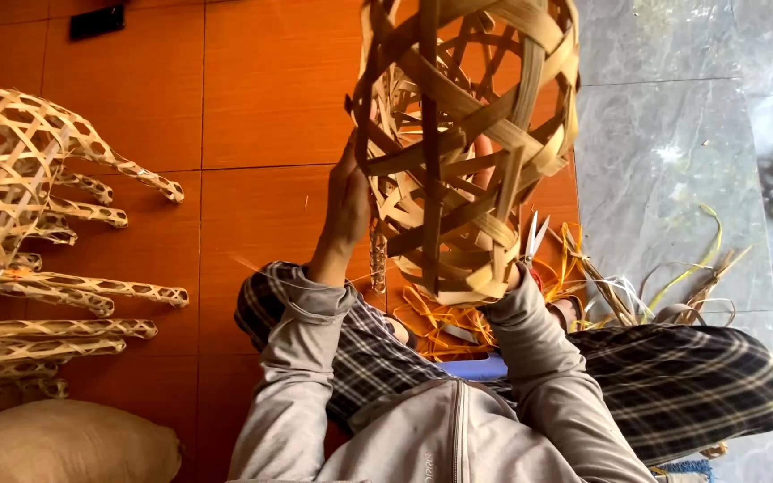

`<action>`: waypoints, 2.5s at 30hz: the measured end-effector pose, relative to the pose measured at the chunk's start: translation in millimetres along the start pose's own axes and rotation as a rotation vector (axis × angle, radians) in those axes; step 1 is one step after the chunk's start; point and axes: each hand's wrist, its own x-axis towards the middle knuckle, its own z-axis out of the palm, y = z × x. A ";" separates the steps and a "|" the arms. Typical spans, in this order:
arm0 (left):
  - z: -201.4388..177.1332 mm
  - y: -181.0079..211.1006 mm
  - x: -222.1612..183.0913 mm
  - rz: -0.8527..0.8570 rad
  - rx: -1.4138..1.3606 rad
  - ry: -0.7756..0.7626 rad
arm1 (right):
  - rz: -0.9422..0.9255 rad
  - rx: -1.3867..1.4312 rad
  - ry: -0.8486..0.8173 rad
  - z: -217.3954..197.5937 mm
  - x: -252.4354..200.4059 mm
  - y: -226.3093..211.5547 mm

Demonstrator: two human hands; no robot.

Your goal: Weaving and trimming a decorative giraffe figure using bamboo strips.

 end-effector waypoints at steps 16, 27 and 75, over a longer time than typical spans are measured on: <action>-8.3 -227.5 -61.6 -0.375 -1.189 -0.094 | 0.144 0.184 -0.217 -65.2 -5.3 28.7; -7.3 -98.5 -18.5 -0.434 -0.723 -0.185 | -0.449 -0.668 -0.148 -60.7 93.6 46.7; -13.4 -102.5 -71.9 -0.333 0.327 -0.380 | 0.081 -1.178 -0.140 16.0 -8.1 -78.8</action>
